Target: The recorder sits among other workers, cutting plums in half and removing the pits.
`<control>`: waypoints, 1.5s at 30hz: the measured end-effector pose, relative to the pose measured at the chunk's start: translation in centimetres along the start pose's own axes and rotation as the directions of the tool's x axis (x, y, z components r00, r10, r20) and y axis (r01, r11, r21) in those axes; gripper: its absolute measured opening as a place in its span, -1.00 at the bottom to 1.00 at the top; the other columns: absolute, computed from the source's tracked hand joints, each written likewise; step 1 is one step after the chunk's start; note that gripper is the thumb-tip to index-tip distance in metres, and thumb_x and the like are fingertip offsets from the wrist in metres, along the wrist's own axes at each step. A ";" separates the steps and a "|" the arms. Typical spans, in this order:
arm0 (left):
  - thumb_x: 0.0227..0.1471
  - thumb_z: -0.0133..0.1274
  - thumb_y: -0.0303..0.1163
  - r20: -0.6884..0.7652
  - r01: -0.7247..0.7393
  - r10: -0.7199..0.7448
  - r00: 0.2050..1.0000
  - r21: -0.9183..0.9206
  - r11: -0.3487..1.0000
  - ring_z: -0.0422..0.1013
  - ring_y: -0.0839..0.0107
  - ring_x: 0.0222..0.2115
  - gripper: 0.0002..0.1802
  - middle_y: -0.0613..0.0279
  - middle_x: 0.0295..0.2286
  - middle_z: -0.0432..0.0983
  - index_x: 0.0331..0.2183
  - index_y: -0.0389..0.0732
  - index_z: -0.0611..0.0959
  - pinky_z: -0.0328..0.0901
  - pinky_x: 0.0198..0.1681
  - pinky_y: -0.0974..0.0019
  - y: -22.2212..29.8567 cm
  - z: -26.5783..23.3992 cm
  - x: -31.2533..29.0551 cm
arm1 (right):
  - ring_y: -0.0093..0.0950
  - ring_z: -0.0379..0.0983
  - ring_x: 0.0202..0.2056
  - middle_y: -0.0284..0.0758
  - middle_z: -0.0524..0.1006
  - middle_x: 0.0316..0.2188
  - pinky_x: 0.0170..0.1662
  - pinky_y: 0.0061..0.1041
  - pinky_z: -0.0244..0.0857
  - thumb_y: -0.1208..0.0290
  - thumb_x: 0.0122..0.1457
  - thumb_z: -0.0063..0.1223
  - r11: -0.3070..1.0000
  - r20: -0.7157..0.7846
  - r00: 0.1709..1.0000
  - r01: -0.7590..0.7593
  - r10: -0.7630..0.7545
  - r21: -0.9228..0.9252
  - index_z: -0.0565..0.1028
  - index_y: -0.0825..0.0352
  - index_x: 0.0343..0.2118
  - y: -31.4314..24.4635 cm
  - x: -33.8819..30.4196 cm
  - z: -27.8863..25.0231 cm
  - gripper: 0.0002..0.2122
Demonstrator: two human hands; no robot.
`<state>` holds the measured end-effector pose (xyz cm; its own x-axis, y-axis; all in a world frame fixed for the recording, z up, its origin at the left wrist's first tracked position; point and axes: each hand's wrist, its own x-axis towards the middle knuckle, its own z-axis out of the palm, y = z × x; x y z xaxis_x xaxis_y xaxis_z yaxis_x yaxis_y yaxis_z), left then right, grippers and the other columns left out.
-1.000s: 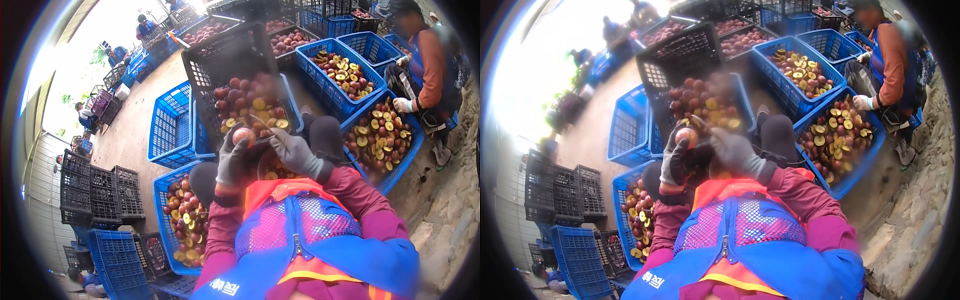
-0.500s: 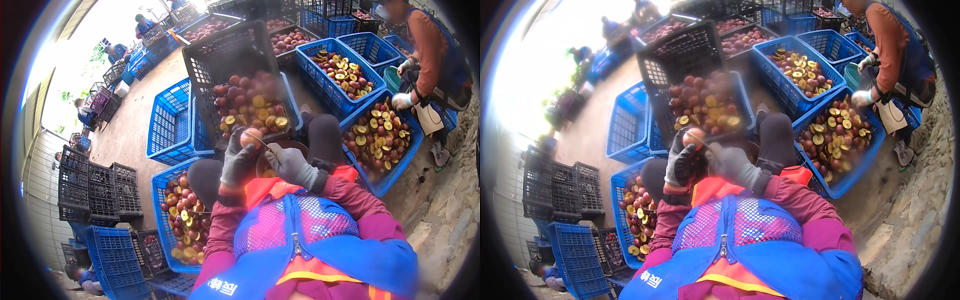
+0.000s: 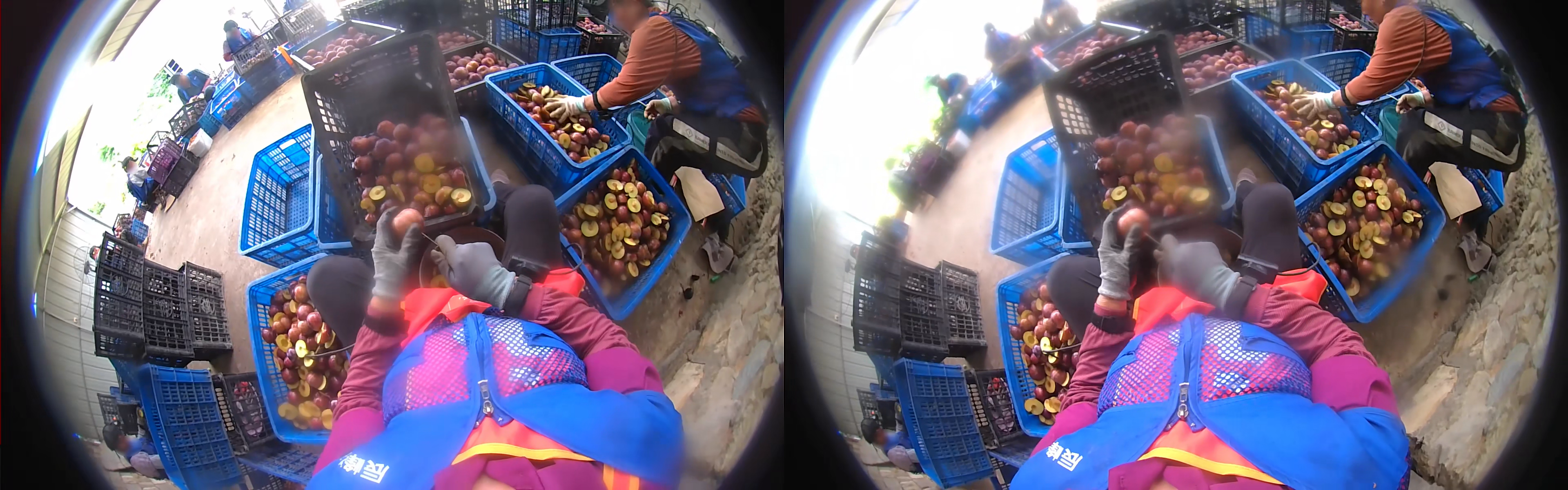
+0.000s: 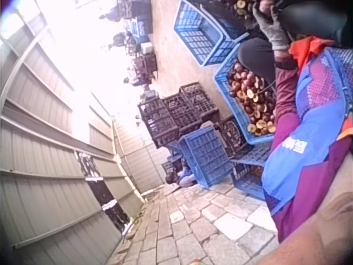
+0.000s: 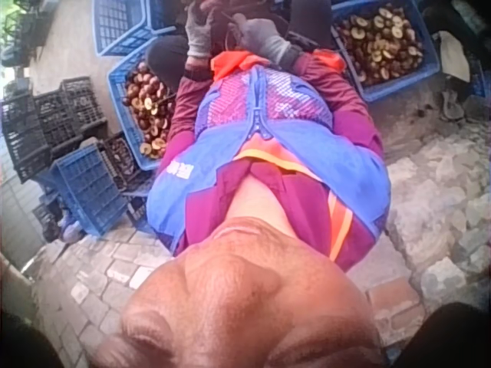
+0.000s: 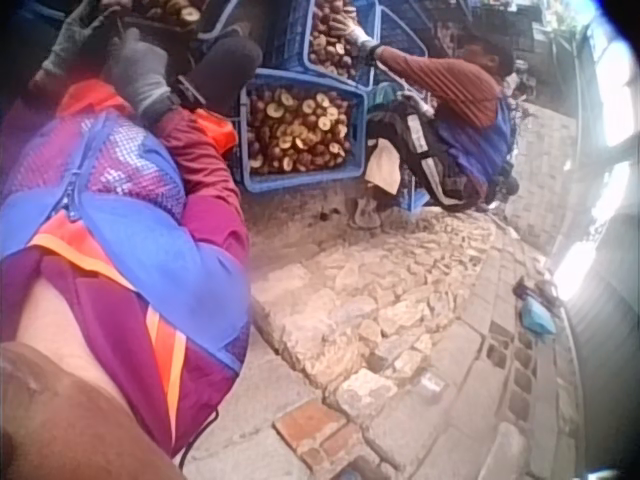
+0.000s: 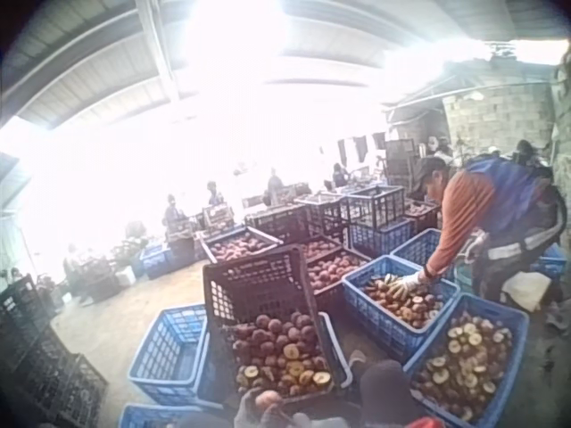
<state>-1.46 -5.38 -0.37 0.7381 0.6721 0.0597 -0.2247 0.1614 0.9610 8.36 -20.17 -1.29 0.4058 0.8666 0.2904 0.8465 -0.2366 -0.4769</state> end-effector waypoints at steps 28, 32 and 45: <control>0.42 -0.07 -0.03 0.142 -0.301 0.266 0.953 0.400 0.866 0.56 0.25 -0.27 -0.57 0.06 -0.22 0.61 -0.08 -0.21 0.63 0.44 -0.19 0.21 -1.4 2.8 -0.6 | -0.57 0.57 -0.26 -0.37 0.67 -0.27 -0.14 -0.52 0.47 0.15 0.27 0.35 0.232 0.240 0.906 -0.331 0.348 0.915 0.64 0.33 -0.12 2.1 2.9 -2.9 -0.67; 0.44 -0.10 -0.03 0.061 -0.112 0.094 0.994 0.524 0.845 0.54 0.24 -0.32 -0.58 0.11 -0.26 0.59 -0.14 -0.19 0.61 0.43 -0.25 0.15 -4.3 2.3 -1.5 | -0.55 0.60 -0.33 -0.36 0.69 -0.36 -0.21 -0.47 0.49 0.02 0.24 0.36 0.334 0.178 0.872 -0.354 0.456 0.874 0.69 0.31 -0.22 1.2 1.9 -1.2 -0.62; 0.30 -0.11 0.04 0.203 0.573 -0.542 0.816 -0.150 0.806 0.41 0.41 -0.62 -0.59 0.29 -0.53 0.50 -0.24 -0.10 0.59 0.26 -0.63 0.30 -6.9 1.1 -1.5 | -0.07 0.60 -0.39 -0.14 0.60 -0.50 -0.30 -0.08 0.46 -0.09 0.16 0.19 0.985 -0.224 0.969 -0.065 0.100 0.160 0.53 0.22 -0.51 3.0 0.9 0.1 -0.59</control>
<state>-0.31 -8.28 -6.80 0.8529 0.3138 -0.4171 0.1463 0.6233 0.7682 11.16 -20.08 -2.55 0.5556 0.7178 0.4195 0.7523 -0.2192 -0.6213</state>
